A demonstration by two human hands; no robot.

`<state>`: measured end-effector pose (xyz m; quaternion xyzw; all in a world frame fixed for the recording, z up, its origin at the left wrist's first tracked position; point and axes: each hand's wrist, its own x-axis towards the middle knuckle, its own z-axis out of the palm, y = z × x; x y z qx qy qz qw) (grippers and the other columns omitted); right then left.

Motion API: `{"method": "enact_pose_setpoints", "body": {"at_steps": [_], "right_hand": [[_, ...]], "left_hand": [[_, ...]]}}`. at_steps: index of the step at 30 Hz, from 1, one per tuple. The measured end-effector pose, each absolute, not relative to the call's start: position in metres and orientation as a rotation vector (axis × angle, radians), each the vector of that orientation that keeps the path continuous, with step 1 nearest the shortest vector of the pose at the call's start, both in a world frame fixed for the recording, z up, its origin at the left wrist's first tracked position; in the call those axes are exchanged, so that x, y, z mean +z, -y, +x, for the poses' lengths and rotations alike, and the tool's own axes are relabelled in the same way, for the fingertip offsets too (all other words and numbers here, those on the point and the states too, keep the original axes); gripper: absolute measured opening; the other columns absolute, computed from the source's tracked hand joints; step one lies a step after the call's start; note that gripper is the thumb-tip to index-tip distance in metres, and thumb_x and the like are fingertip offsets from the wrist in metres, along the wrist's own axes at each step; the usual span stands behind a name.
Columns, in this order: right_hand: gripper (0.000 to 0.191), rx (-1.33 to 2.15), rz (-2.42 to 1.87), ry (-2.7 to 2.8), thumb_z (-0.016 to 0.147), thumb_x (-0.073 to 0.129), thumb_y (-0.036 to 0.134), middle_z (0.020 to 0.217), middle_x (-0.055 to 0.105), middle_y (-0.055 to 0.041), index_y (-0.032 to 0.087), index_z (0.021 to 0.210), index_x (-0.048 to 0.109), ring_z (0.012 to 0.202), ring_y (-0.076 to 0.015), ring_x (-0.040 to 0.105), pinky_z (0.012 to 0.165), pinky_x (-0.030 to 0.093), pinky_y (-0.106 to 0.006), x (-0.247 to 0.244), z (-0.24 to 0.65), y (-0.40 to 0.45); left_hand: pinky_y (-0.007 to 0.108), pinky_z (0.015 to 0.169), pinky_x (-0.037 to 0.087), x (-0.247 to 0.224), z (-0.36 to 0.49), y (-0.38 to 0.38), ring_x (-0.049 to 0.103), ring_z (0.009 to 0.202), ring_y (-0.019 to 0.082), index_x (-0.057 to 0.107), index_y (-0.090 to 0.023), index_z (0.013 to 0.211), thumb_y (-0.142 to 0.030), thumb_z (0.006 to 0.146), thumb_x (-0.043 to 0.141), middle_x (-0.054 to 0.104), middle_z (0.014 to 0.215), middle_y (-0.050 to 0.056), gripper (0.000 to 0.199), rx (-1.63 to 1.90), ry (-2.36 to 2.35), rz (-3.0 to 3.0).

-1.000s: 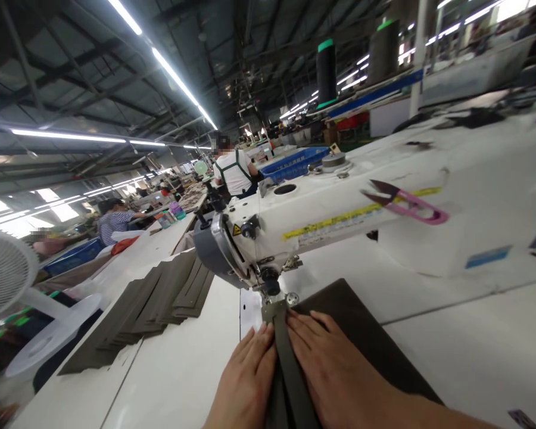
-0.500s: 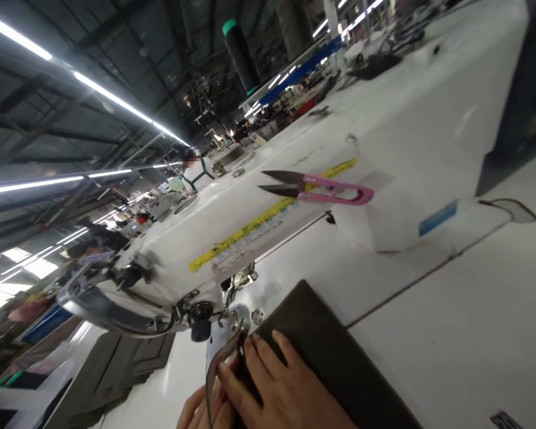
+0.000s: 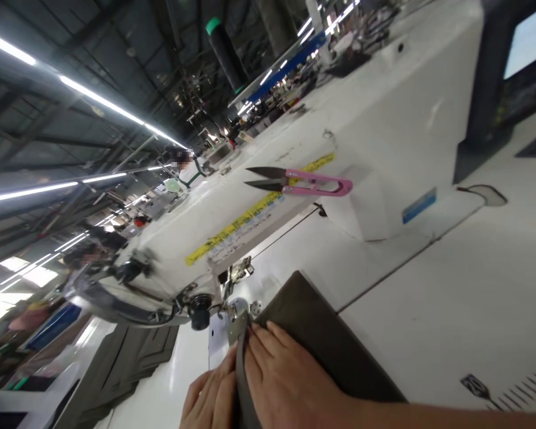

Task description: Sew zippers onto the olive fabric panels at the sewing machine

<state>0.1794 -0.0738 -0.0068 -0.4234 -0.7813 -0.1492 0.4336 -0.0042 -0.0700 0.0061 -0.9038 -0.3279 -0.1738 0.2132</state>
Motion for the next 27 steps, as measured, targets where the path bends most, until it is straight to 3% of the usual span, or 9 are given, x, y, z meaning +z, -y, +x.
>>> {"method": "enact_pose_setpoints", "body": {"at_steps": [6,11,22,27], "right_hand": [[0.047,-0.312,-0.94,2.281,0.08,0.044,0.012,0.123,0.056,-0.0129,0.009,0.127,0.049,0.112,-0.0222,0.053,0.092,0.047,-0.036,-0.007,0.194,0.076],[0.055,-0.163,-0.854,2.404,0.079,0.049,0.017,0.129,0.05,-0.0144,0.011,0.133,0.042,0.117,-0.0247,0.049,0.094,0.046,-0.039,0.0,0.199,0.077],[0.053,-0.4,-0.864,2.522,0.076,0.044,0.013,0.127,0.051,-0.016,0.007,0.129,0.047,0.114,-0.025,0.052,0.09,0.049,-0.037,0.011,0.197,0.08],[0.051,-0.422,-0.855,2.51,0.075,0.044,0.013,0.126,0.051,-0.018,0.003,0.125,0.05,0.116,-0.025,0.049,0.091,0.048,-0.037,0.008,0.196,0.072]], "left_hand": [[0.037,0.072,0.052,-0.011,0.014,0.077,0.063,0.096,0.023,0.057,-0.013,0.096,-0.01,0.091,0.024,0.065,0.106,0.016,0.034,-0.789,1.099,-2.46],[0.036,0.075,0.054,0.008,0.021,0.091,0.061,0.095,0.023,0.06,-0.015,0.099,-0.011,0.089,0.04,0.061,0.112,0.014,0.023,-0.731,1.272,-2.53],[0.032,0.071,0.055,0.002,0.026,0.089,0.065,0.088,0.024,0.06,-0.009,0.096,-0.007,0.091,0.033,0.066,0.099,0.015,0.029,-0.763,1.109,-2.391],[0.034,0.074,0.056,-0.002,0.022,0.08,0.064,0.089,0.024,0.061,-0.01,0.096,-0.006,0.088,0.037,0.064,0.104,0.015,0.025,-0.71,1.15,-2.443]]}}
